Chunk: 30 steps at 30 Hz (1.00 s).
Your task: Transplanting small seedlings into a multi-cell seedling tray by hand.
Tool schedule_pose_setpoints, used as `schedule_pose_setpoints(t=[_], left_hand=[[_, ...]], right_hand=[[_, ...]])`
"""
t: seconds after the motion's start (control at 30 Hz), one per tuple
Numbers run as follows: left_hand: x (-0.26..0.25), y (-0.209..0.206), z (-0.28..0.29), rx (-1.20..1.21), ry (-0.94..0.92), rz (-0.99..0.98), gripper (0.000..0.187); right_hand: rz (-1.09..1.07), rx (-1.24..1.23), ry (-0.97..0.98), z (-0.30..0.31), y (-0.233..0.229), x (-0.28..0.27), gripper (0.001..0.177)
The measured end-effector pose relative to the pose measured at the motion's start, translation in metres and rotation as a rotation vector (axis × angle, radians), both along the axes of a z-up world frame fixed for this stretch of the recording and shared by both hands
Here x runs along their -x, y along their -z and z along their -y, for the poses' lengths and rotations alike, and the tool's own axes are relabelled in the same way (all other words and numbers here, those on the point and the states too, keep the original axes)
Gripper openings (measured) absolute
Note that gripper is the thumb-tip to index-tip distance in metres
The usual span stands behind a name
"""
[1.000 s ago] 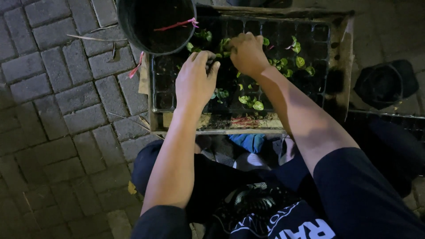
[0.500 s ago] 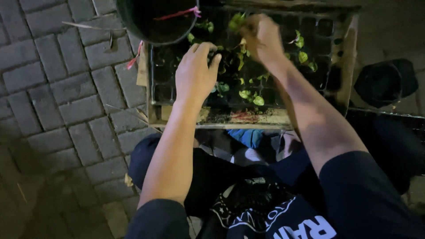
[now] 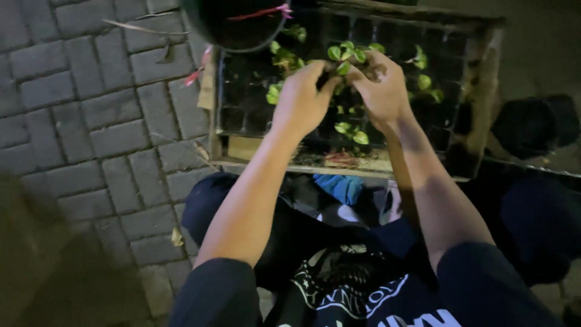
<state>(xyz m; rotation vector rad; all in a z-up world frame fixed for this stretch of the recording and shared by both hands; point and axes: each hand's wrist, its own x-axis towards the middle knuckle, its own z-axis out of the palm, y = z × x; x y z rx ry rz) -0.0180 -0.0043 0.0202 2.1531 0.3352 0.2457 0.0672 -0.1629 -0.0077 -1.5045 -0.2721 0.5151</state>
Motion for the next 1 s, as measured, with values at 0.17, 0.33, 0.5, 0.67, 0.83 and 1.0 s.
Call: schedule_pose_setpoints(t=[0.17, 0.33, 0.5, 0.67, 0.83, 1.0], left_hand=[[0.002, -0.006, -0.002, 0.046, 0.006, -0.098, 0.014], [-0.001, 0.004, -0.003, -0.009, 0.028, 0.0, 0.014], [0.0, 0.008, 0.001, -0.156, 0.062, 0.017, 0.015], [0.003, -0.003, -0.002, -0.148, 0.096, -0.08, 0.028], [0.004, -0.012, -0.011, -0.129, 0.046, -0.195, 0.026], [0.006, -0.011, -0.012, -0.132, -0.014, -0.107, 0.018]], right_hand=[[0.057, 0.028, -0.014, -0.003, -0.005, 0.005, 0.022], [0.088, 0.023, -0.034, -0.003, -0.013, 0.007, 0.019], [0.338, 0.267, -0.123, 0.01, -0.016, 0.004, 0.018], [0.411, 0.217, -0.059, 0.034, -0.021, -0.001, 0.014], [0.51, 0.39, 0.139, 0.106, 0.065, -0.011, 0.014], [0.487, 0.362, 0.225, 0.069, 0.047, 0.022, 0.009]])
